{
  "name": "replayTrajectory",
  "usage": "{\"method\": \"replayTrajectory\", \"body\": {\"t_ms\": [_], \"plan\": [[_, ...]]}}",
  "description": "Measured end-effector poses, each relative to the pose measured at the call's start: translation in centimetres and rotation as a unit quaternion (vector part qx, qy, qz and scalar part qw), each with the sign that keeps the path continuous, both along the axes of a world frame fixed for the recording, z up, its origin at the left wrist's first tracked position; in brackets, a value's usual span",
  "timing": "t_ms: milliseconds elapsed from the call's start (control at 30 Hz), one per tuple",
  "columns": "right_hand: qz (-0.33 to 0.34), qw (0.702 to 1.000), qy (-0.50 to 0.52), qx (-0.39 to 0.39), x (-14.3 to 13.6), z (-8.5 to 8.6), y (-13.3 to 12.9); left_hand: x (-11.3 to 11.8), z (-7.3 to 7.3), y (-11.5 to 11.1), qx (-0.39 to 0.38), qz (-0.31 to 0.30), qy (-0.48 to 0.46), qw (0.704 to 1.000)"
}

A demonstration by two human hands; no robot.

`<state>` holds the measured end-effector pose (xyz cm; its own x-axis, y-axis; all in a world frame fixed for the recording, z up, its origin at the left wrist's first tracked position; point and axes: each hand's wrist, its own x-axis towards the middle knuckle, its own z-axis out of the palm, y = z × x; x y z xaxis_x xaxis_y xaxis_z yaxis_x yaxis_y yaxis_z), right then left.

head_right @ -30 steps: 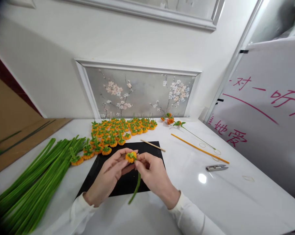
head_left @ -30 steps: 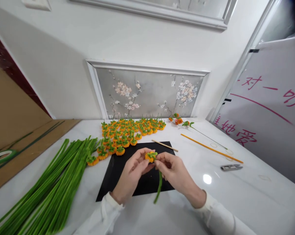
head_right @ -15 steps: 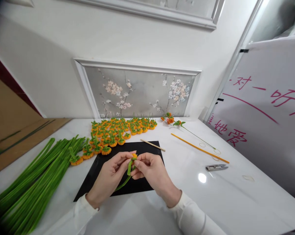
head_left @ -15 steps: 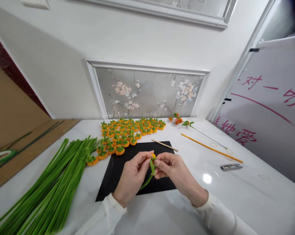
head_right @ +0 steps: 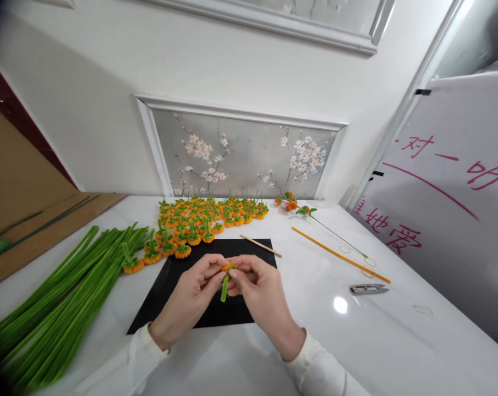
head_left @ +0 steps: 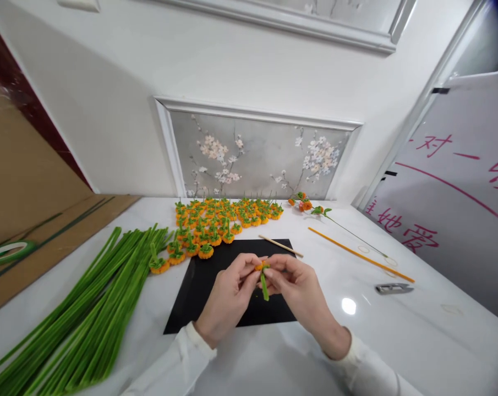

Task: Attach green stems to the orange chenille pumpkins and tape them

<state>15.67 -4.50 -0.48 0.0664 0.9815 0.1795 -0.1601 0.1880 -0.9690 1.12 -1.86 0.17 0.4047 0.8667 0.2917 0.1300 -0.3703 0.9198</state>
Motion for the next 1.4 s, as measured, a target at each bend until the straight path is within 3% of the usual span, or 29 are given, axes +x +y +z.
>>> {"method": "replayTrajectory", "body": {"t_ms": [200,367,467,633,800,900,967,1100,1167,1233,1267,1333,1400], "plan": [[-0.096,0.965,-0.232,0.081,0.3,0.5,-0.6,-0.2,0.5,0.1,-0.035,-0.012,-0.026,0.999],[-0.092,0.954,-0.277,0.06,0.5,0.3,-0.5,-0.2,0.4,0.1,-0.042,-0.035,-0.007,0.998],[-0.107,0.934,-0.327,0.092,0.6,-0.1,-0.5,-0.1,0.3,0.1,-0.054,-0.053,0.002,0.997],[-0.135,0.903,-0.392,0.111,0.7,-0.4,-0.7,-0.1,0.5,-0.2,-0.021,-0.025,0.044,0.998],[-0.116,0.879,-0.441,0.141,1.0,-0.5,-0.5,0.2,0.8,-0.6,-0.005,-0.016,0.049,0.999],[-0.106,0.837,-0.492,0.214,1.3,-0.7,-0.4,0.0,0.7,-0.4,-0.027,-0.031,0.039,0.998],[-0.079,0.791,-0.536,0.283,1.5,-0.5,-0.4,-0.3,0.5,0.0,-0.059,-0.059,0.029,0.996],[0.027,0.68,-0.611,0.405,2.0,0.6,-0.5,-1.2,0.1,0.9,-0.187,-0.151,0.007,0.971],[0.073,0.65,-0.619,0.435,2.3,1.0,-0.5,-1.6,0.2,1.1,-0.22,-0.184,0.008,0.958],[0.085,0.665,-0.598,0.439,2.6,1.1,-0.3,-1.8,0.6,1.1,-0.218,-0.19,0.011,0.957],[0.07,0.697,-0.573,0.426,2.8,0.9,-0.1,-1.8,0.9,1.0,-0.204,-0.179,0.014,0.962],[0.013,0.805,-0.489,0.336,3.0,0.5,0.2,-1.7,1.4,0.7,-0.132,-0.117,0.032,0.984],[-0.016,0.911,-0.371,0.178,3.0,0.0,0.5,-1.5,1.6,0.4,-0.018,-0.032,0.079,0.996]]}}
